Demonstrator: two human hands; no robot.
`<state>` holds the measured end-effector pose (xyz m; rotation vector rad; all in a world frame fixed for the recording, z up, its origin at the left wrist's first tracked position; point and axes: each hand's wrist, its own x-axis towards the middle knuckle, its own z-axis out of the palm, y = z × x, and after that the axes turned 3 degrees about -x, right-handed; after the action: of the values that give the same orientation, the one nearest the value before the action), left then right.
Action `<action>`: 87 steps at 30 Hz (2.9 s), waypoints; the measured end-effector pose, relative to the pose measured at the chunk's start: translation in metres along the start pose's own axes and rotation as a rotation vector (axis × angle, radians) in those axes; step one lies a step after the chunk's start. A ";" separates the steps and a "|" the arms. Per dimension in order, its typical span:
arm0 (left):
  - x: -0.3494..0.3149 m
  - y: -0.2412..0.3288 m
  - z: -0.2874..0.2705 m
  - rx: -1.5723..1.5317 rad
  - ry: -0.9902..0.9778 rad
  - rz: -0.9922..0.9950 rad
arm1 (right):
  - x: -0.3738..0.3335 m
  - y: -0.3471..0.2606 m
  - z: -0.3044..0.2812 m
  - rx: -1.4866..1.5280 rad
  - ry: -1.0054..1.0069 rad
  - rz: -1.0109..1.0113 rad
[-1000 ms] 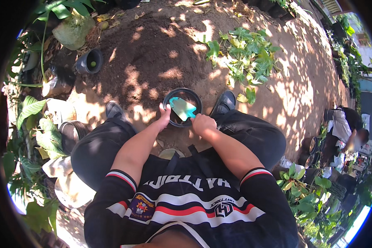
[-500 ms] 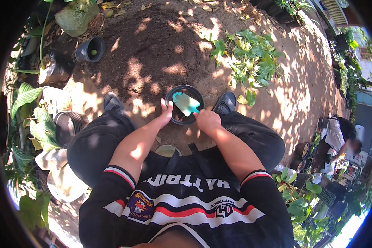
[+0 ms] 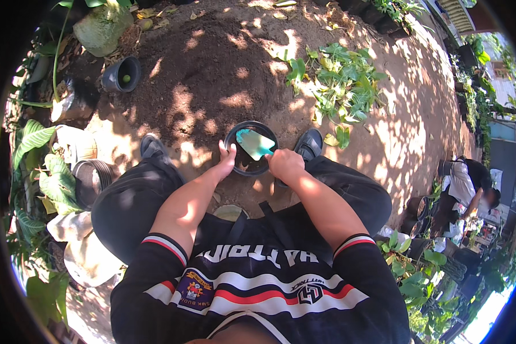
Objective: The person uses a trowel to fill a black pot with soil, places a small plant into the pot, adds more soil around the plant, and then carries the finished pot to another area.
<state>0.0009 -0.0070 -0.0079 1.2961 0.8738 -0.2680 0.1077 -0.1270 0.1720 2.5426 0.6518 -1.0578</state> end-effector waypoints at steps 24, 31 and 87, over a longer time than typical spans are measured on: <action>0.006 0.000 0.001 0.025 0.022 -0.026 | 0.031 0.024 0.042 0.172 -0.125 0.163; -0.004 0.008 -0.002 -0.002 -0.035 -0.028 | 0.001 -0.006 0.015 0.371 -0.270 0.191; -0.009 -0.011 0.019 0.433 0.112 -0.097 | 0.001 0.029 0.069 0.361 -0.050 0.137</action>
<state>-0.0041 -0.0299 -0.0093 1.6831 1.0102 -0.4844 0.0831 -0.1817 0.1277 2.8005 0.2871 -1.2831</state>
